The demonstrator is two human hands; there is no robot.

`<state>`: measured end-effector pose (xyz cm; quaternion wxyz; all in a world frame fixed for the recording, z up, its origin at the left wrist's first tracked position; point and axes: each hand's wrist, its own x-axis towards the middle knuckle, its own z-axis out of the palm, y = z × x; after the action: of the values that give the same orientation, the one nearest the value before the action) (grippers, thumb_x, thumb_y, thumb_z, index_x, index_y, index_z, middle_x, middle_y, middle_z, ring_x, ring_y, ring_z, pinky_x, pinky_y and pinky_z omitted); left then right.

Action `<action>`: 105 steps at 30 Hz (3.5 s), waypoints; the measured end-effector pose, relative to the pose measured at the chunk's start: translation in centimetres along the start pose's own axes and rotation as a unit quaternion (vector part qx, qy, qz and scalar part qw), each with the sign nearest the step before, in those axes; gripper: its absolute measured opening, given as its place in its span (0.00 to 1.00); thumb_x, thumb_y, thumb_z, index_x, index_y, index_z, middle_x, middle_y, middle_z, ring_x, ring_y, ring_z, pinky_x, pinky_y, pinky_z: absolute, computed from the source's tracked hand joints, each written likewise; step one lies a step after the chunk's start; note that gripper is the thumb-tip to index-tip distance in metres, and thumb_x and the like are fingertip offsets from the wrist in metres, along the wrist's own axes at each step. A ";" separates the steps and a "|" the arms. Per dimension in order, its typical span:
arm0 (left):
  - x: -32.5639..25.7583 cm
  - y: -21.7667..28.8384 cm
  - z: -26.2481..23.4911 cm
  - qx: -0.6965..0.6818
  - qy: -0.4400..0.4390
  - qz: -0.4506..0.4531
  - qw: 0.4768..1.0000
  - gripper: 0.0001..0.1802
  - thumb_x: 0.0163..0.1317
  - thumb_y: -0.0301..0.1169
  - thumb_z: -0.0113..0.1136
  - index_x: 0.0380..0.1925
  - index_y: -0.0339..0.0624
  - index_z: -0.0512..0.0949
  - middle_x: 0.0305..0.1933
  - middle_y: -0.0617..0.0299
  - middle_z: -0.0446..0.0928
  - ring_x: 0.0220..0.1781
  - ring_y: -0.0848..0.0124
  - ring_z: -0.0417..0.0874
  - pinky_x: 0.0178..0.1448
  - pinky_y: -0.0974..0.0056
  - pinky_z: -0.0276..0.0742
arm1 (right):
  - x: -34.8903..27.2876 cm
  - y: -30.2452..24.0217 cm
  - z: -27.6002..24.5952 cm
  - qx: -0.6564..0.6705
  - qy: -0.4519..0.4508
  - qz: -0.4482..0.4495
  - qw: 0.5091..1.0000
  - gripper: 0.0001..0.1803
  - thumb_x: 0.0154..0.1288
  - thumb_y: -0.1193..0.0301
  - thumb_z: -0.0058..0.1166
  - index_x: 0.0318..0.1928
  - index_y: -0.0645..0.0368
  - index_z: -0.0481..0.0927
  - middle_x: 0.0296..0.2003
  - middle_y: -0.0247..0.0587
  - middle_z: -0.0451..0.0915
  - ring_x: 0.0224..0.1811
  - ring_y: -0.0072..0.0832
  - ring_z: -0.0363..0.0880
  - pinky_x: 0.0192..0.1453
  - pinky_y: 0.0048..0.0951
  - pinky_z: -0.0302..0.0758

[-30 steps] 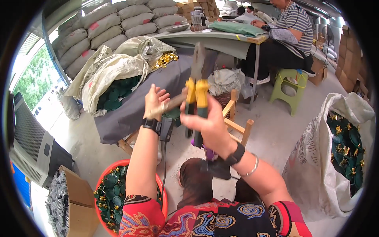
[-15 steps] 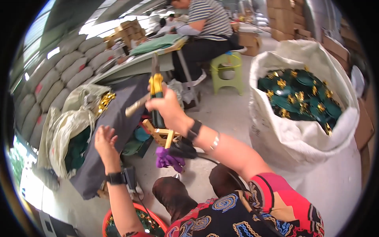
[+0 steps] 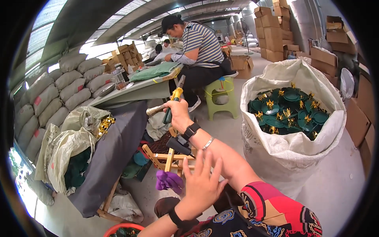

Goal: Manually assembling plastic and metal components using pliers and a wooden jig.

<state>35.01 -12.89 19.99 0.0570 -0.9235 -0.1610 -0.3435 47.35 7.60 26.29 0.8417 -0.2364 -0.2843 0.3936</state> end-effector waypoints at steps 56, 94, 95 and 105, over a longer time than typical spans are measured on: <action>-46.2 4.0 -8.0 0.265 0.235 -0.749 0.560 0.13 0.53 0.24 0.59 0.41 0.37 0.79 0.37 0.50 0.79 0.38 0.57 0.82 0.43 0.60 0.76 | -13.6 11.7 -12.8 -0.110 -0.169 0.369 0.907 0.19 0.56 0.79 0.51 0.50 0.67 0.69 0.35 0.41 0.76 0.35 0.27 0.76 0.41 0.25 0.76; -56.8 -6.0 -17.1 0.472 0.089 -0.803 0.354 0.30 0.57 0.44 0.59 0.58 0.46 0.67 0.57 0.51 0.70 0.59 0.50 0.68 0.55 0.43 0.67 | -11.5 11.9 -16.1 -0.170 -0.138 0.354 0.909 0.25 0.53 0.79 0.51 0.54 0.65 0.67 0.39 0.39 0.75 0.37 0.25 0.75 0.40 0.27 0.75; -57.4 -6.6 -18.1 0.468 0.075 -0.815 0.334 0.31 0.56 0.45 0.59 0.58 0.46 0.67 0.58 0.52 0.69 0.60 0.50 0.68 0.55 0.43 0.67 | -11.3 12.0 -16.4 -0.187 -0.155 0.365 0.899 0.25 0.53 0.78 0.52 0.55 0.65 0.67 0.38 0.39 0.75 0.36 0.25 0.75 0.40 0.27 0.75; -67.6 -11.6 -24.8 0.375 0.117 -0.869 0.302 0.23 0.64 0.45 0.42 0.54 0.48 0.72 0.54 0.46 0.74 0.57 0.43 0.72 0.58 0.43 0.69 | -13.2 13.6 -18.1 -0.295 -0.166 0.421 0.841 0.28 0.47 0.74 0.57 0.53 0.61 0.69 0.46 0.32 0.73 0.39 0.21 0.74 0.36 0.22 0.79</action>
<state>-32.30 -24.82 -5.47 0.0839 -0.0771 -0.9730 -0.2007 45.21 1.83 0.86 0.4251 -0.5015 -0.3958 0.6411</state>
